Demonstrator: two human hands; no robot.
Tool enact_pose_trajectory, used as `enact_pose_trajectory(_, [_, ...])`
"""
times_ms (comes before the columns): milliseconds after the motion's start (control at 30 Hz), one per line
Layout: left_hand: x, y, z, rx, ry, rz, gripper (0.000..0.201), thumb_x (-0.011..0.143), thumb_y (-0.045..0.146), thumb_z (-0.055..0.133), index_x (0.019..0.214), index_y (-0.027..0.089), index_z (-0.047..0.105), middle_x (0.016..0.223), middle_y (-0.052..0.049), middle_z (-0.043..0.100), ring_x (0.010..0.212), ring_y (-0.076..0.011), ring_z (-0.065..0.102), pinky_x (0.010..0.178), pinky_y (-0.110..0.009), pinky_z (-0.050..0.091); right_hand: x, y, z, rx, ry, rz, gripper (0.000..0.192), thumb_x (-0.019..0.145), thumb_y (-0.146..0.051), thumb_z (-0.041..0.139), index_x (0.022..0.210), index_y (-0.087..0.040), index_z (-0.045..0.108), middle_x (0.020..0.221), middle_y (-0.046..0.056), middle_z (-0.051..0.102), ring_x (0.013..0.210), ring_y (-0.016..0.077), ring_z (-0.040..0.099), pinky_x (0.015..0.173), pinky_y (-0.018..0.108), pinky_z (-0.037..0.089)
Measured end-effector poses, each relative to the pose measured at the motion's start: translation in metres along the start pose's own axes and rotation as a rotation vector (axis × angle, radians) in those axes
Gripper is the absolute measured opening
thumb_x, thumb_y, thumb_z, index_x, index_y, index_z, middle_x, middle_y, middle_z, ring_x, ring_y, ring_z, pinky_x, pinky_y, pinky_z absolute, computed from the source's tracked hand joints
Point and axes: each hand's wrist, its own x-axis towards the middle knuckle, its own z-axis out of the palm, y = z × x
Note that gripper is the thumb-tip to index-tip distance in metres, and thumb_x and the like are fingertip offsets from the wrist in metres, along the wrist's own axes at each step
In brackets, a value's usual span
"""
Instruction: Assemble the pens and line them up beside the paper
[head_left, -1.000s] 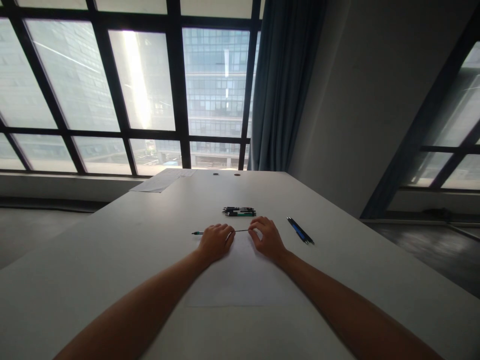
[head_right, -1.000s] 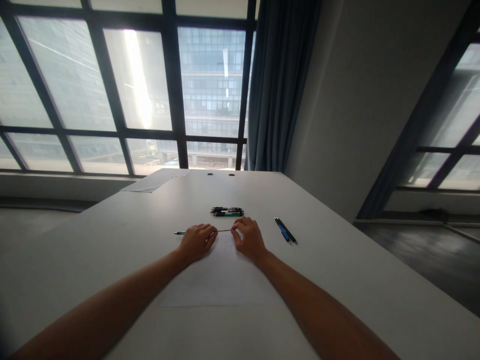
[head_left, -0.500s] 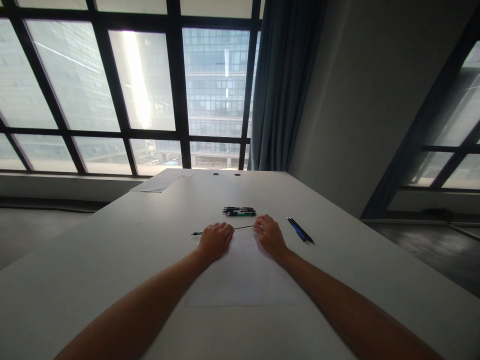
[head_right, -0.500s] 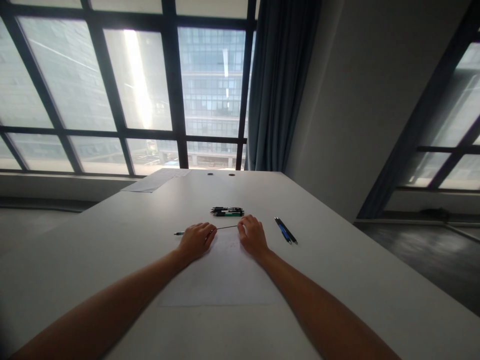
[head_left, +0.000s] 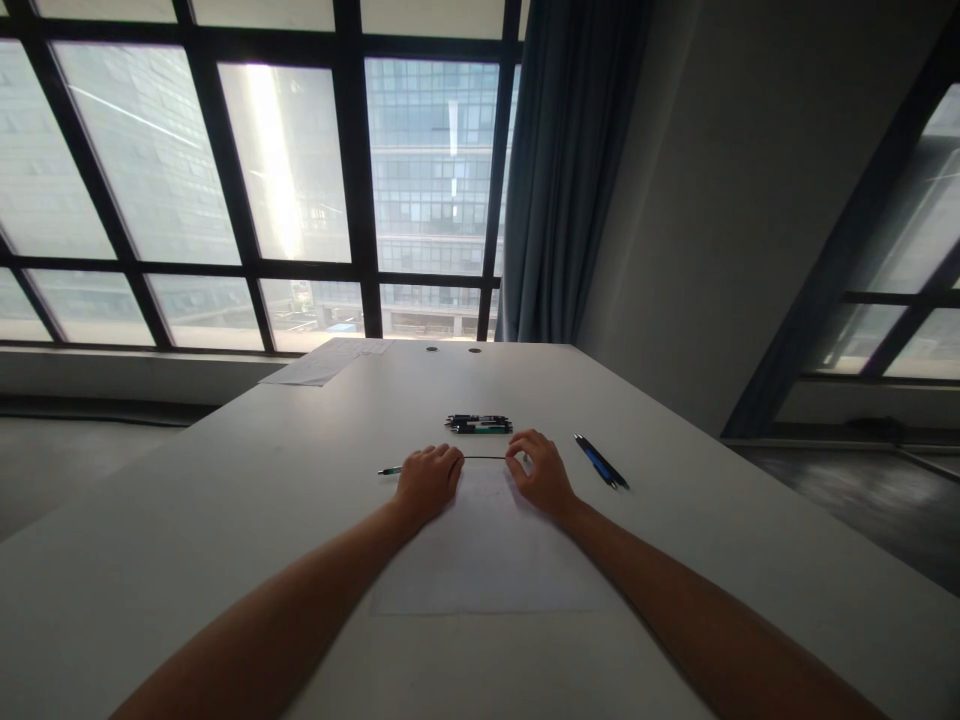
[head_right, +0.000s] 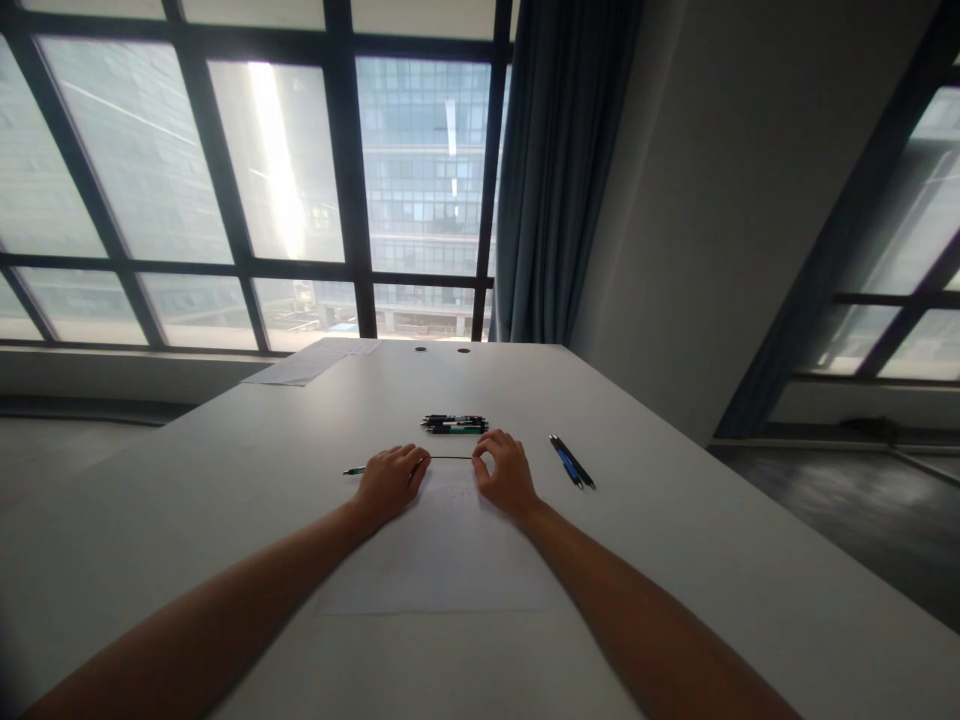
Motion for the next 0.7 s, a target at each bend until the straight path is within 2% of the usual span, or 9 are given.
enact_pose_trajectory(233, [0.0003, 0.0014, -0.0014, 0.009, -0.001, 0.004, 0.029, 0.100, 0.030, 0.036, 0.100, 0.022, 0.064, 0.095, -0.005, 0.069, 0.087, -0.0206, 0.063, 0.075, -0.032, 0.045, -0.0003, -0.0013, 0.0004, -0.021, -0.065, -0.023, 0.006, 0.080, -0.014, 0.059, 0.078, -0.019, 0.060, 0.098, 0.006, 0.062, 0.095, 0.0212, 0.056, 0.086, 0.036, 0.037])
enact_pose_trajectory(500, [0.0012, 0.0002, 0.0015, -0.053, 0.028, -0.119, 0.028, 0.096, 0.027, 0.041, 0.117, 0.018, 0.057, 0.106, -0.007, 0.070, 0.095, -0.0216, 0.064, 0.082, -0.034, 0.047, 0.0000, -0.0056, -0.0018, -0.196, -0.095, 0.026, 0.006, 0.076, -0.013, 0.060, 0.072, -0.018, 0.059, 0.099, 0.007, 0.062, 0.094, 0.0216, 0.055, 0.084, 0.036, 0.037])
enact_pose_trajectory(700, [0.0007, 0.0003, -0.0003, -0.067, 0.033, -0.068, 0.028, 0.088, 0.015, 0.044, 0.112, 0.017, 0.059, 0.105, -0.008, 0.069, 0.098, -0.0230, 0.062, 0.086, -0.037, 0.046, -0.0008, -0.0062, 0.0014, -0.274, -0.154, 0.070, 0.007, 0.077, -0.015, 0.061, 0.070, -0.018, 0.062, 0.098, 0.008, 0.064, 0.092, 0.0216, 0.055, 0.083, 0.036, 0.037])
